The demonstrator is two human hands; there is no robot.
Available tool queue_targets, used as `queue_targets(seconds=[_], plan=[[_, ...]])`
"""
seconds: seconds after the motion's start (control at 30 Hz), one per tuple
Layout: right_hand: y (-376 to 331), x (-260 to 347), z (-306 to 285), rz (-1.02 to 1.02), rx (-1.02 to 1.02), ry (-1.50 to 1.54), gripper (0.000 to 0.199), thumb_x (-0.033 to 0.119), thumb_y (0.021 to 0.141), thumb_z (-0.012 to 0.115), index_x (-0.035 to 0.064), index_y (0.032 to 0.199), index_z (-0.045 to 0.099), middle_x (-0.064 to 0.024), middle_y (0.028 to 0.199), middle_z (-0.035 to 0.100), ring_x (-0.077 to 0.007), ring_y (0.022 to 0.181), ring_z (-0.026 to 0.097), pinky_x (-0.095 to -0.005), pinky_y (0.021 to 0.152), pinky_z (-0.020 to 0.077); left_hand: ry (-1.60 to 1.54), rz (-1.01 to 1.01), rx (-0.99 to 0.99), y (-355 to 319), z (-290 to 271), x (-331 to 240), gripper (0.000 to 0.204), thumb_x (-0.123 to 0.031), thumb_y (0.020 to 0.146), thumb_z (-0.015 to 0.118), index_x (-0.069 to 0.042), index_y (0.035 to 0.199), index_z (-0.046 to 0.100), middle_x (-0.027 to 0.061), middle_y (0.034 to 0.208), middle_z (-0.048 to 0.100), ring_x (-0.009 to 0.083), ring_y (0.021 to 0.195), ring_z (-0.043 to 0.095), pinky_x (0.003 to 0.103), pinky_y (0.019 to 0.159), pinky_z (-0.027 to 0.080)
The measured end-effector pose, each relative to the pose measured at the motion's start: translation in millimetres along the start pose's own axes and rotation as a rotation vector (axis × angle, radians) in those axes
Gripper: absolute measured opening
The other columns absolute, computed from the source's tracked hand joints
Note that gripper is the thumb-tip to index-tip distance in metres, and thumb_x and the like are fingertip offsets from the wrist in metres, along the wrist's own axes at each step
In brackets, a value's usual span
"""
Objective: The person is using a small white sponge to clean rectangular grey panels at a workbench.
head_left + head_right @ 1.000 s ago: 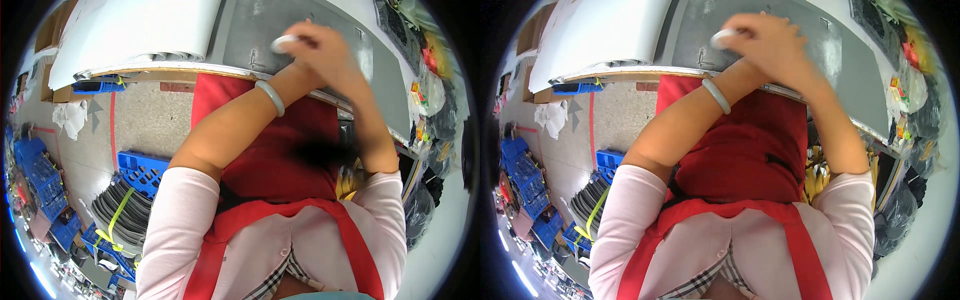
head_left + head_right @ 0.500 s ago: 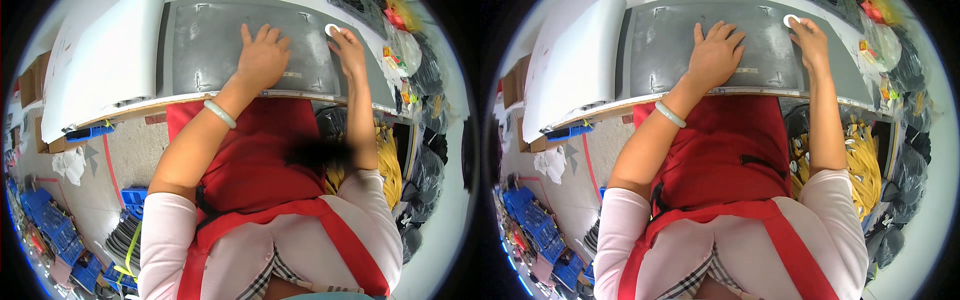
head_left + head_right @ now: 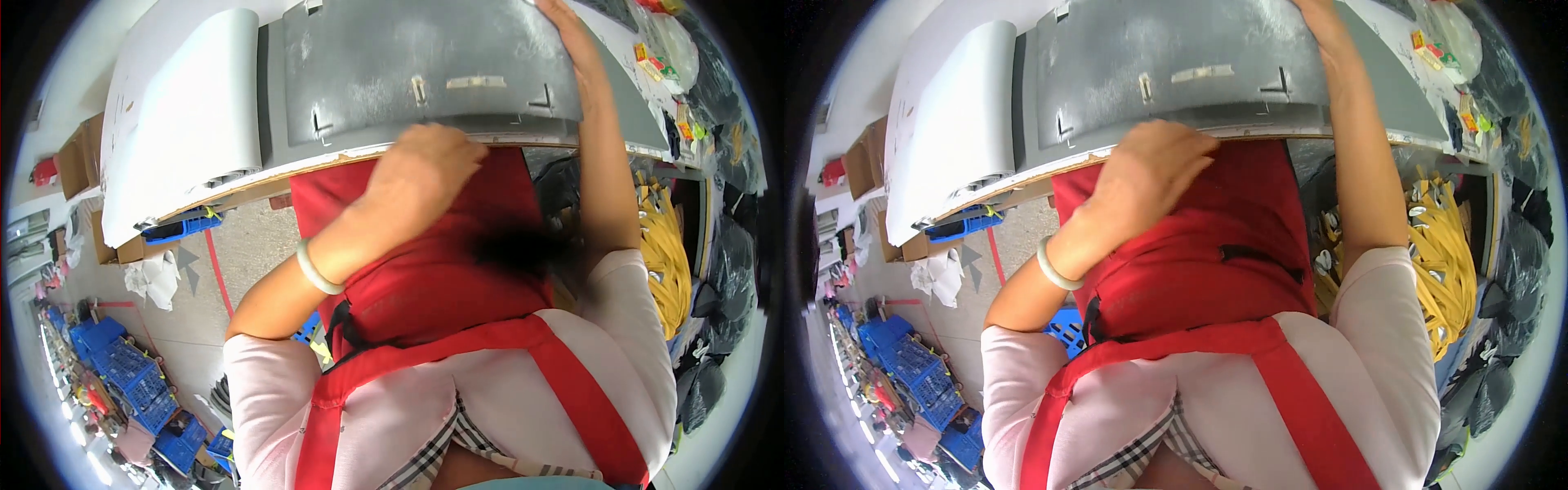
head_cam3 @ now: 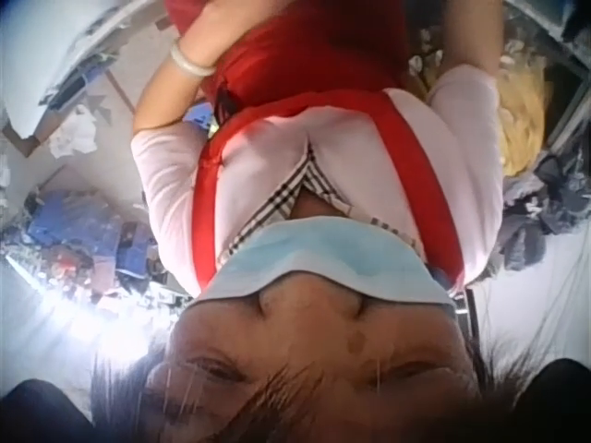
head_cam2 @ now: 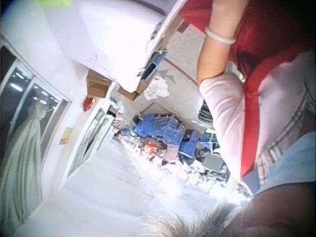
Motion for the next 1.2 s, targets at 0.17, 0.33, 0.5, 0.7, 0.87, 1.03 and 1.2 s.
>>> queue_targets(seconds=[0.17, 0.33, 0.5, 0.7, 0.87, 1.03, 1.2], plan=[[-8, 14, 11, -0.003, -0.318, -0.216, 0.025, 0.027, 0.099, 0.069, 0.0088, 0.117, 0.068, -0.0004, 0.104, 0.071, -0.0111, 0.088, 0.067, -0.0248, 0.078, 0.0545, 0.062, -0.431, 0.075, -26, -24, 71, 0.023, -0.011, 0.083, 0.078, -0.001, 0.103, 0.074, 0.0135, 0.109, 0.069, 0.035, 0.097, 0.067, 0.038, 0.086, 0.055], [-18, 2, 28, -0.022, -0.422, -0.135, 0.031, 0.027, 0.099, 0.069, 0.0078, 0.122, 0.066, -0.0018, 0.109, 0.071, -0.0115, 0.094, 0.068, -0.0264, 0.081, 0.0552, -0.046, -0.461, 0.182, -27, -28, 83, 0.019, -0.008, 0.085, 0.075, 0.0, 0.103, 0.073, 0.0136, 0.107, 0.069, 0.0341, 0.094, 0.068, 0.039, 0.082, 0.055], [-30, 2, 28, 0.004, -0.485, -0.145, 0.034, 0.029, 0.098, 0.069, 0.0074, 0.125, 0.065, -0.0022, 0.11, 0.071, -0.0128, 0.095, 0.068, -0.0271, 0.083, 0.0554, 0.205, -0.224, 0.166, -19, -27, 63, 0.015, -0.008, 0.09, 0.07, -0.002, 0.103, 0.073, 0.0143, 0.107, 0.068, 0.0362, 0.095, 0.067, 0.043, 0.082, 0.055], [-32, -5, 34, 0.03, -0.438, -0.118, 0.035, 0.03, 0.099, 0.068, 0.0066, 0.125, 0.065, -0.0038, 0.11, 0.071, -0.0151, 0.096, 0.069, -0.0293, 0.083, 0.0565, 0.194, -0.202, 0.186, -16, -27, 64, 0.017, -0.006, 0.086, 0.067, -0.001, 0.102, 0.071, 0.0124, 0.097, 0.065, 0.0336, 0.096, 0.064, 0.044, 0.081, 0.055], [-34, -7, 42, 0.02, -0.435, -0.073, 0.034, 0.029, 0.099, 0.068, 0.0063, 0.124, 0.065, -0.005, 0.109, 0.072, -0.0162, 0.094, 0.07, -0.0303, 0.083, 0.0572, 0.053, -0.308, 0.238, -18, -27, 78, 0.025, -0.01, 0.084, 0.077, -0.002, 0.108, 0.073, 0.0155, 0.11, 0.068, 0.0382, 0.097, 0.066, 0.042, 0.084, 0.055], [-35, -9, 47, 0.045, -0.456, -0.031, 0.033, 0.028, 0.099, 0.068, 0.0063, 0.124, 0.063, -0.0046, 0.107, 0.071, -0.0171, 0.093, 0.07, -0.0305, 0.082, 0.0574, 0.108, -0.273, 0.264, -16, -27, 67, 0.025, -0.003, 0.085, 0.071, -0.003, 0.11, 0.071, 0.0141, 0.109, 0.067, 0.0365, 0.098, 0.066, 0.042, 0.085, 0.056], [-42, 9, 46, -0.007, -0.504, -0.05, 0.033, 0.028, 0.099, 0.069, 0.007, 0.123, 0.064, -0.0044, 0.109, 0.071, -0.0165, 0.095, 0.069, -0.0302, 0.082, 0.057, 0.292, -0.087, 0.237, -15, -22, 50, 0.03, 0.0, 0.079, 0.062, -0.002, 0.108, 0.069, 0.0116, 0.101, 0.063, 0.0306, 0.096, 0.063, 0.041, 0.084, 0.055]])
Point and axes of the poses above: each hand's wrist, its own y-axis towards the middle knuckle, its own z-axis out of the palm, x = y × z, the point moved 6 cm from there along y, towards the middle knuckle
